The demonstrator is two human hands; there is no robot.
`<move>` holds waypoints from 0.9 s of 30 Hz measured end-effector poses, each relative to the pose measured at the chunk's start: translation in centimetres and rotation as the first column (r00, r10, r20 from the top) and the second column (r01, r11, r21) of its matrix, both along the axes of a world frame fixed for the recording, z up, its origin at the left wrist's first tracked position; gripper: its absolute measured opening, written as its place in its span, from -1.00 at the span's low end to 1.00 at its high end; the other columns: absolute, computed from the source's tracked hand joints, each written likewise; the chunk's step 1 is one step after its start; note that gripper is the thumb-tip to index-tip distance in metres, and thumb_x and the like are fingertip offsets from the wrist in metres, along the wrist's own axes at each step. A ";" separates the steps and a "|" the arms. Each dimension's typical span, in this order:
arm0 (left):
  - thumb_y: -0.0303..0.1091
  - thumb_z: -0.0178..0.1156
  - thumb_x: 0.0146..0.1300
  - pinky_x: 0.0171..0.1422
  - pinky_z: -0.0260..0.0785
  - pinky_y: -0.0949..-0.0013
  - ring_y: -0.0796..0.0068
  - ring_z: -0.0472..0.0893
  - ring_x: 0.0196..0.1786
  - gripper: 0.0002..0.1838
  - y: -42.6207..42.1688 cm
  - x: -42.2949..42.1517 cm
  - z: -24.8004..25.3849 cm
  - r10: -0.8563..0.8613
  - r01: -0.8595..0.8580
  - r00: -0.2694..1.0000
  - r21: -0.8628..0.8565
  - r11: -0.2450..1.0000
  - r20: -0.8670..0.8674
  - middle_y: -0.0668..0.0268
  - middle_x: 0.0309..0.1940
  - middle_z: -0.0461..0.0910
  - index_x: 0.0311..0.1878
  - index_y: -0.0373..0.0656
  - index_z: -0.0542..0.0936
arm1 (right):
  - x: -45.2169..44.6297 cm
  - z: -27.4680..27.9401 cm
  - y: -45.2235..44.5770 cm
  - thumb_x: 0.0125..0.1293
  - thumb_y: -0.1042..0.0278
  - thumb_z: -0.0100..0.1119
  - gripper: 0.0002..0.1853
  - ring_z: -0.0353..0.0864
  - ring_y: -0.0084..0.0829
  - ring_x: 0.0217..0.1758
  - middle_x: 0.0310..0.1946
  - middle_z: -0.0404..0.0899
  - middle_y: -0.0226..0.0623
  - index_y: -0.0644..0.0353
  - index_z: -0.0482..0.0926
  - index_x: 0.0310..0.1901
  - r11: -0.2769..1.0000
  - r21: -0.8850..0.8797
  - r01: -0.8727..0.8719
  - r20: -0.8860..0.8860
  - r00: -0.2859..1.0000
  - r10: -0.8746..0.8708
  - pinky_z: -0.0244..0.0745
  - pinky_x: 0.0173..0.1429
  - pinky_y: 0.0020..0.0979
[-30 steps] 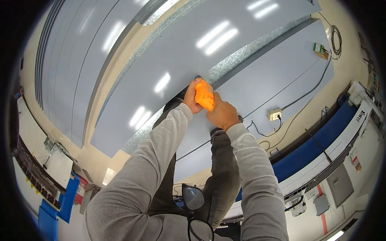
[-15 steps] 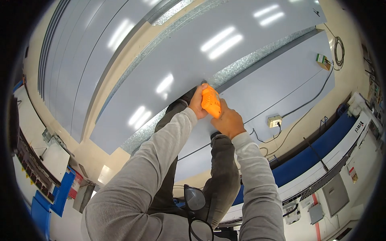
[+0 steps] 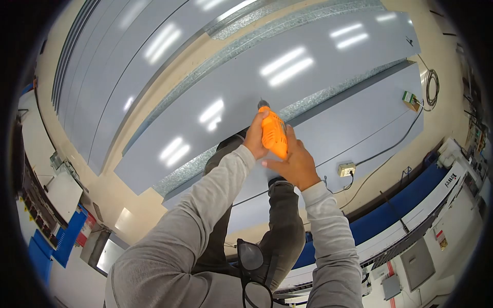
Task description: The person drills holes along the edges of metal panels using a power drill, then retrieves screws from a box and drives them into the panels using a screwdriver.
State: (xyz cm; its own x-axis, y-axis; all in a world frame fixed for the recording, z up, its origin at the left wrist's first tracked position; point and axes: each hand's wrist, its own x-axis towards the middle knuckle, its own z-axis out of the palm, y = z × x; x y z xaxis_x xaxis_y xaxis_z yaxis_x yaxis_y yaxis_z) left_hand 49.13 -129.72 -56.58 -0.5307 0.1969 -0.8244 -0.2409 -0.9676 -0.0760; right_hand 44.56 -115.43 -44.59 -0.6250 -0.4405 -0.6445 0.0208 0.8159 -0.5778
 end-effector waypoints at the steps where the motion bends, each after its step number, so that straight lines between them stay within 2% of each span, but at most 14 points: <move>1: 0.08 0.25 0.45 0.23 0.62 0.06 0.19 0.71 0.00 -0.52 -0.4 -0.7 -0.3 0.022 -0.023 1.000 -0.045 0.999 -0.012 0.18 -0.05 0.66 0.18 -0.10 0.53 | -0.3 0.1 -0.8 0.20 0.16 0.54 0.04 0.78 0.09 0.01 -0.09 0.75 0.08 0.21 0.16 0.64 0.996 0.036 -0.084 -0.082 0.993 0.087 0.68 0.08 -0.09; 3: 0.09 0.25 0.46 0.24 0.62 0.08 0.20 0.70 0.01 -0.53 -1.8 -1.9 -0.7 0.028 -0.029 0.999 -0.013 1.000 -0.022 0.18 -0.05 0.66 0.15 -0.10 0.53 | -2.0 0.0 -2.6 0.18 0.25 0.45 -0.04 0.76 0.26 -0.05 -0.17 0.75 0.15 0.16 0.20 0.60 0.990 0.108 -0.093 -0.007 0.996 0.094 0.67 0.04 0.06; 6: 0.10 0.25 0.47 0.26 0.60 0.08 0.22 0.70 0.01 -0.54 -4.4 -4.2 -0.5 0.025 -0.026 0.999 -0.021 0.999 -0.028 0.20 -0.06 0.66 0.11 -0.10 0.54 | -3.8 -0.6 -4.8 0.16 0.38 0.33 -0.14 0.76 0.26 -0.11 -0.23 0.76 0.13 0.08 0.26 0.55 0.984 0.133 -0.117 -0.095 0.987 0.130 0.64 -0.01 0.14; 9: 0.14 0.24 0.48 0.27 0.59 0.08 0.25 0.70 0.01 -0.55 -6.9 -6.1 -0.3 0.076 -0.079 0.994 -0.039 0.996 -0.075 0.24 -0.06 0.66 0.08 -0.06 0.54 | -6.2 -0.4 -7.3 0.16 0.40 0.31 -0.15 0.76 0.28 -0.04 -0.15 0.77 0.18 0.06 0.27 0.55 0.983 0.122 -0.135 -0.111 0.983 0.149 0.64 0.06 0.14; 12: 0.17 0.24 0.49 0.28 0.57 0.08 0.27 0.70 0.01 -0.55 -8.6 -7.7 -1.1 0.144 -0.152 0.985 -0.092 0.984 -0.091 0.28 -0.06 0.66 0.09 -0.01 0.54 | -9.0 -2.3 -9.3 0.18 0.40 0.29 -0.17 0.76 0.28 0.01 -0.10 0.77 0.20 0.06 0.31 0.54 0.988 0.016 -0.155 -0.119 0.981 0.156 0.64 0.14 0.08; 14: 0.22 0.21 0.50 0.26 0.55 0.10 0.31 0.70 0.01 -0.55 -9.5 -8.8 -2.2 0.171 -0.184 0.981 -0.152 0.971 -0.097 0.35 -0.06 0.67 0.10 0.05 0.55 | -10.5 -2.8 -10.8 0.18 0.40 0.29 -0.18 0.75 0.28 0.05 -0.07 0.77 0.21 0.07 0.33 0.54 0.991 0.037 -0.132 -0.064 0.989 0.134 0.64 0.18 0.03; 16: 0.26 0.20 0.50 0.22 0.53 0.14 0.35 0.70 0.01 -0.53 -10.5 -9.6 -2.6 0.120 -0.129 0.991 -0.198 0.972 -0.055 0.37 -0.07 0.68 0.11 0.06 0.56 | -11.6 -3.5 -12.0 0.19 0.43 0.25 -0.18 0.76 0.22 0.11 0.01 0.76 0.18 0.08 0.34 0.56 0.992 0.062 -0.111 -0.013 0.994 0.112 0.62 0.25 -0.06; 20: 0.32 0.20 0.48 0.16 0.49 0.21 0.41 0.71 -0.01 -0.47 -11.7 -10.5 -4.6 0.010 -0.011 1.000 -0.282 0.959 -0.004 0.40 -0.08 0.69 0.14 0.07 0.57 | -12.3 -5.1 -13.0 0.20 0.45 0.22 -0.19 0.74 0.17 0.17 0.07 0.75 0.15 0.09 0.35 0.56 0.996 0.001 -0.087 -0.012 0.996 0.087 0.60 0.29 -0.11; 27: 0.34 0.21 0.46 0.16 0.48 0.20 0.41 0.72 -0.01 -0.42 -12.2 -10.5 -5.7 -0.007 0.009 1.000 -0.315 0.949 0.006 0.39 -0.05 0.71 0.18 0.04 0.57 | -11.8 -7.0 -13.4 0.21 0.45 0.22 -0.20 0.73 0.17 0.20 0.09 0.74 0.15 0.09 0.35 0.56 0.995 0.036 -0.092 -0.049 0.994 0.094 0.58 0.32 -0.12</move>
